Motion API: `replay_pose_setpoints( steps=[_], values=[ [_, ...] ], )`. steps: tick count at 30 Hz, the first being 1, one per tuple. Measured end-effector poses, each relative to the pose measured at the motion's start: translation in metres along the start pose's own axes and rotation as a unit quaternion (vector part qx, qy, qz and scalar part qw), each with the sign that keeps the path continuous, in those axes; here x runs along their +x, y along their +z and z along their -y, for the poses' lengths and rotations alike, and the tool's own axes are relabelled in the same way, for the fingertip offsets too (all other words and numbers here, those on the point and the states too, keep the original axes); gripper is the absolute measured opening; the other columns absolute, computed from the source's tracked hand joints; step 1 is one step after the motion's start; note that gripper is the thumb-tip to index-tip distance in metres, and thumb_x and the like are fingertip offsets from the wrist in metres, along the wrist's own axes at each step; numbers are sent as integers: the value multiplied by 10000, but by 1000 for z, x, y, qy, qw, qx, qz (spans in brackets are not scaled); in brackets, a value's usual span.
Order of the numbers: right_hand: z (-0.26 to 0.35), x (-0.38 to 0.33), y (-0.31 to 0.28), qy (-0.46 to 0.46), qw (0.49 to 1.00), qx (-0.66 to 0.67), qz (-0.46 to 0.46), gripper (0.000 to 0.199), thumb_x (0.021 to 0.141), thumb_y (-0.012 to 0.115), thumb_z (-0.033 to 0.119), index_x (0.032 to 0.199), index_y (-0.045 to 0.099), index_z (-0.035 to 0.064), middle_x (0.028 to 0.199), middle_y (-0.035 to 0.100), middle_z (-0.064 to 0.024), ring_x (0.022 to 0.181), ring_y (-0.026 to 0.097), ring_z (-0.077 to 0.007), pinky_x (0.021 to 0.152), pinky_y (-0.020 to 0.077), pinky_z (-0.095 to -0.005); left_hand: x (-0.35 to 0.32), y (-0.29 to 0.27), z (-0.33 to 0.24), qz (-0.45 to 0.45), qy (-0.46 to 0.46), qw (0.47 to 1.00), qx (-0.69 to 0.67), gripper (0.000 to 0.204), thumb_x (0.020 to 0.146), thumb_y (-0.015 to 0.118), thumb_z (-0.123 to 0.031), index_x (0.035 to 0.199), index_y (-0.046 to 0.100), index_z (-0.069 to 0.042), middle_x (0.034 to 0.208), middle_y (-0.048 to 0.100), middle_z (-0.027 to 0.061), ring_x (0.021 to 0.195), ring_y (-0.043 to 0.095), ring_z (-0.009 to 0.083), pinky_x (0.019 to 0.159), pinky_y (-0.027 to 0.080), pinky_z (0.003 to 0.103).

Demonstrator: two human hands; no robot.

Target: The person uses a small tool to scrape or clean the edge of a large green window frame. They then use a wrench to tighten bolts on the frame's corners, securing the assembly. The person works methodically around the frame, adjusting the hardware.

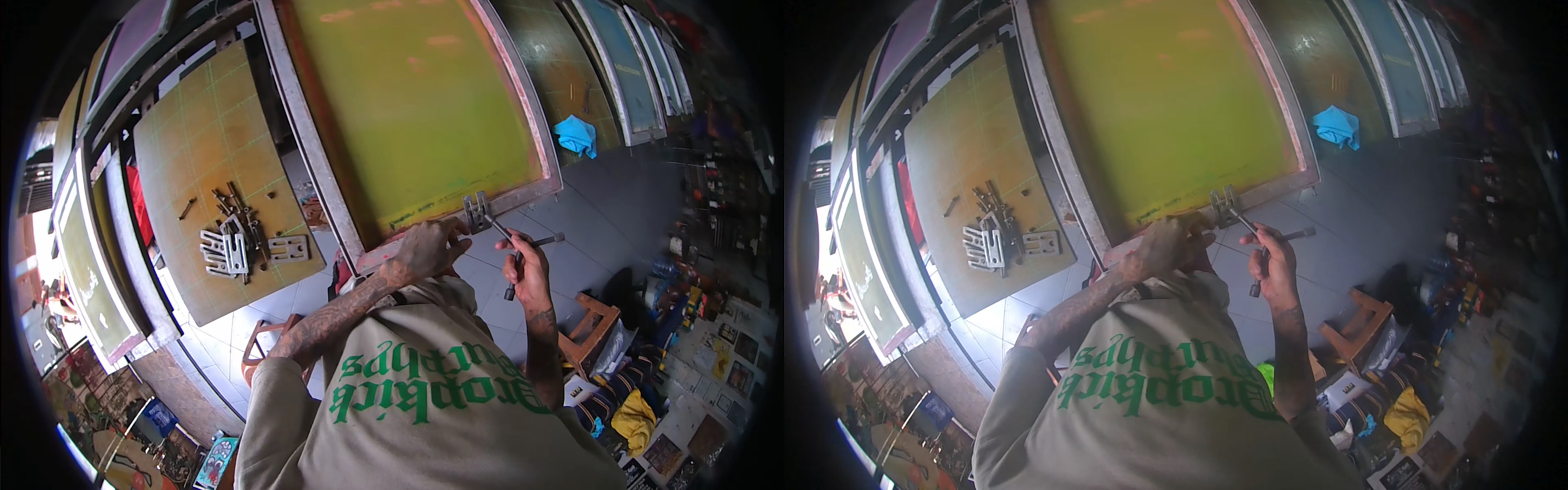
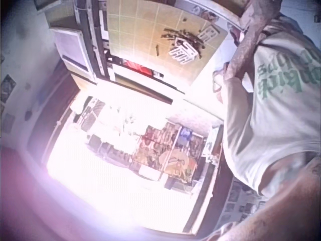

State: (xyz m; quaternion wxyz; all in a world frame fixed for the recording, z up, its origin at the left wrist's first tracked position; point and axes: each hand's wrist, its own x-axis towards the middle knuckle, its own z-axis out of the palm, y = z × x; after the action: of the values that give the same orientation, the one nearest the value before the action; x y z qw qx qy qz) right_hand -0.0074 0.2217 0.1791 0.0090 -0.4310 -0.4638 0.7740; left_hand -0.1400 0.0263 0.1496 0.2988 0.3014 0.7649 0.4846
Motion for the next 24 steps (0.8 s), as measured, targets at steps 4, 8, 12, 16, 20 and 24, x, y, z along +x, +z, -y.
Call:
replay_pose_setpoints(
  steps=[4, 8, 12, 16, 20, 24],
  values=[
    [8, 0, 1, -2, 997, -70, -17, 257, 1001, 510, 194, 1182, 577, 24, 958, 674, -150, 435, 485, -117, 357, 333, -234, 10, 16, 15, 12, 8, 1000, 28, 261, 850, 712, -245, 1075, 705, -112, 789, 733, 91, 711, 710, 273, 686, 553, 383],
    [18, 4, 8, 12, 990, -134, -36, 263, 978, 509, 144, 1183, 541, -18, 934, 681, -197, 409, 508, -148, 337, 355, -269, 14, 29, 16, 4, 0, 999, 39, 264, 840, 712, -253, 1076, 699, -136, 766, 727, 45, 722, 705, 257, 706, 536, 389],
    [22, 9, 8, -11, 966, -255, -31, 260, 992, 497, 145, 1181, 532, -30, 932, 691, -189, 387, 483, -117, 313, 328, -255, 10, 37, 19, -23, 30, 994, 101, 281, 826, 715, -273, 1084, 686, -166, 725, 714, 17, 710, 698, 224, 778, 478, 386],
    [26, 16, 11, 0, 958, -285, -15, 263, 1000, 502, 159, 1184, 530, -27, 924, 701, -171, 376, 451, -80, 294, 296, -247, 15, 40, 21, -13, 55, 989, 134, 296, 812, 724, -274, 1087, 672, -178, 745, 719, 5, 732, 693, 184, 850, 401, 379],
    [30, 23, 12, 13, 943, -330, -24, 226, 1009, 502, 139, 1157, 564, -20, 893, 706, -153, 393, 466, -89, 330, 348, -270, 21, 40, 21, -34, 80, 985, 151, 288, 805, 728, -277, 1062, 665, -162, 764, 718, 8, 755, 690, 190, 856, 381, 392],
    [13, 40, 10, -156, 830, -534, 36, 255, 974, 584, 196, 1081, 616, -34, 748, 698, -141, 517, 603, -167, 501, 478, -319, 31, 44, 24, -30, 97, 985, 142, 331, 807, 727, -287, 1093, 645, -144, 799, 722, 25, 759, 692, 210, 859, 378, 396]
  ],
)
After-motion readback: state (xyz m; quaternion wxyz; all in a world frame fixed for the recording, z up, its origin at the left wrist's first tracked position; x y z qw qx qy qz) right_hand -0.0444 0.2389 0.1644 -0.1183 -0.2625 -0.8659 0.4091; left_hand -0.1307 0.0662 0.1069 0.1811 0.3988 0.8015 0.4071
